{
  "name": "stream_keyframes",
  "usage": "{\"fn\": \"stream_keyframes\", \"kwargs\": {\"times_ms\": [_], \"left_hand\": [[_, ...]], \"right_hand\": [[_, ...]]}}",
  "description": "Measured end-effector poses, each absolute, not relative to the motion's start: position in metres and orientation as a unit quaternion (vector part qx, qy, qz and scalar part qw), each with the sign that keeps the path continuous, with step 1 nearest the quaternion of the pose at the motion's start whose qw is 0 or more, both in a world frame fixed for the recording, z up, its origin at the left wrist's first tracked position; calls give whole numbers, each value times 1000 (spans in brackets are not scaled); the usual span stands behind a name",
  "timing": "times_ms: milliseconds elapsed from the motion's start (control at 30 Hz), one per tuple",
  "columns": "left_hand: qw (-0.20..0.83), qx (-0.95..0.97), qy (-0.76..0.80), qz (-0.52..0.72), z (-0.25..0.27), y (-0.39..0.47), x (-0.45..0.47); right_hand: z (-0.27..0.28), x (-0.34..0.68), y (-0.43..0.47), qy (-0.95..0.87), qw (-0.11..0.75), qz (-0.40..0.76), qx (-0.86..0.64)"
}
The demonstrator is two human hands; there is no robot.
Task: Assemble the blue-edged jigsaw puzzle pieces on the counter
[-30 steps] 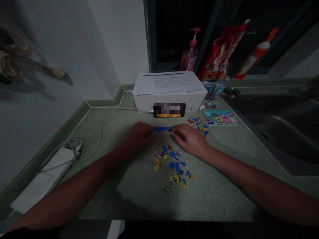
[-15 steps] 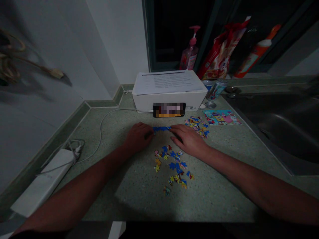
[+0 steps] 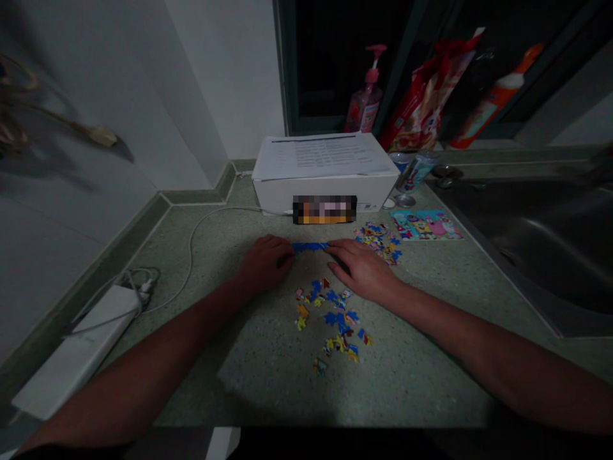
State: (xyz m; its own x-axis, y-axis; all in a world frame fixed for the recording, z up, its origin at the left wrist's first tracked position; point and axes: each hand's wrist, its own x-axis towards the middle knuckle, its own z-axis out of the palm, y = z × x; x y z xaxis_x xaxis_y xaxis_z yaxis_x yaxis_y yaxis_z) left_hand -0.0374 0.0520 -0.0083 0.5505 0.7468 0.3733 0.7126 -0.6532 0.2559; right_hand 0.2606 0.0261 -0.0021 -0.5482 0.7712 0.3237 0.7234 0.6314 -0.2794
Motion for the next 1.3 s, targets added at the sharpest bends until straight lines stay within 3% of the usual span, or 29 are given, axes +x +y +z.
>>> {"fn": "stream_keyframes", "kwargs": {"times_ms": [1300], "left_hand": [[0, 869, 450, 207, -4, 49, -30]], "right_hand": [[-2, 260, 25, -875, 212, 53, -433]]}}
